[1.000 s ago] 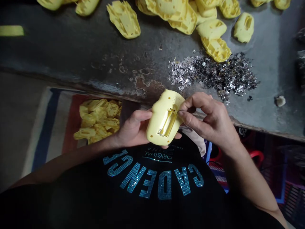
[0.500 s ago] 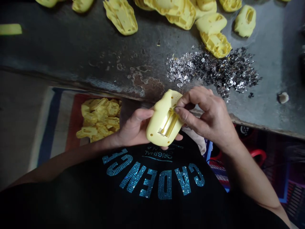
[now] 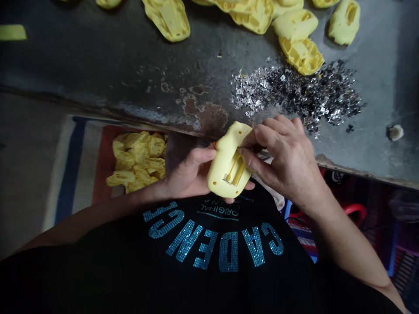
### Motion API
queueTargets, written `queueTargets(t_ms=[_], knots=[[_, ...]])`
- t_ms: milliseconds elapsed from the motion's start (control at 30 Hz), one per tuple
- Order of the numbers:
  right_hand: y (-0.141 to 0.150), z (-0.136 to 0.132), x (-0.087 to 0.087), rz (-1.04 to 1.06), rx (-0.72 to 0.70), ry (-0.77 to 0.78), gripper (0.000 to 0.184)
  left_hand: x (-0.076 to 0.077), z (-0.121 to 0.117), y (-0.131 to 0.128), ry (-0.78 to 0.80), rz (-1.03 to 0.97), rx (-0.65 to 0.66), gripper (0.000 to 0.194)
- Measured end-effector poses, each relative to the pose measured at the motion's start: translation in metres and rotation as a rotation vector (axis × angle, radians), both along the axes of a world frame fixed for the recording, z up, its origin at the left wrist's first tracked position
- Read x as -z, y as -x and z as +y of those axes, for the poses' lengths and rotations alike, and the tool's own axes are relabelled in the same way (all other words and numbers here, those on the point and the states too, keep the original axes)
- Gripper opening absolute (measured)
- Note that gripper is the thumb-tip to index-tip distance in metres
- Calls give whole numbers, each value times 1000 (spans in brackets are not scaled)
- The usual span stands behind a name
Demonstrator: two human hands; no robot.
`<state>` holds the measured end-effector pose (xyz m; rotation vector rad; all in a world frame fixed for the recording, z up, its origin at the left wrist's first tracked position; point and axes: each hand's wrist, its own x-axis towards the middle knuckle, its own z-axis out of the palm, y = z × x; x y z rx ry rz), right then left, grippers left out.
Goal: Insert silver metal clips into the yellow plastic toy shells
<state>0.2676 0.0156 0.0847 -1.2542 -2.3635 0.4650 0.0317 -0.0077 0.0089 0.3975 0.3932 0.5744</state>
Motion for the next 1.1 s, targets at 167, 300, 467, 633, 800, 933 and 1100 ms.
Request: queueTargets(t_ms=[167,300,467,633,800,933,1100], knots=[[0,-4,-1,-26,47,-42,20,2,-1,2,28,-14,-3,92],[-4,-18,4,32,81,-163,13,4,0,5,61,-49,15,84],[-10,-25,17,26,48,-276,28,5,1,7,43,-60,22,83],[-15,-9,15,244,27,68,40,-2,-4,3,-88,95,-61,84],[-14,-13,16,271,33,39,38,-20,-17,7,-204,325,-118,72],[-10,-40,34,289,163,-82,40,-29,-21,15,-299,516,-47,57],[-14,-71,62,297,311,-221,50,-28,-13,8,-363,601,33,42]])
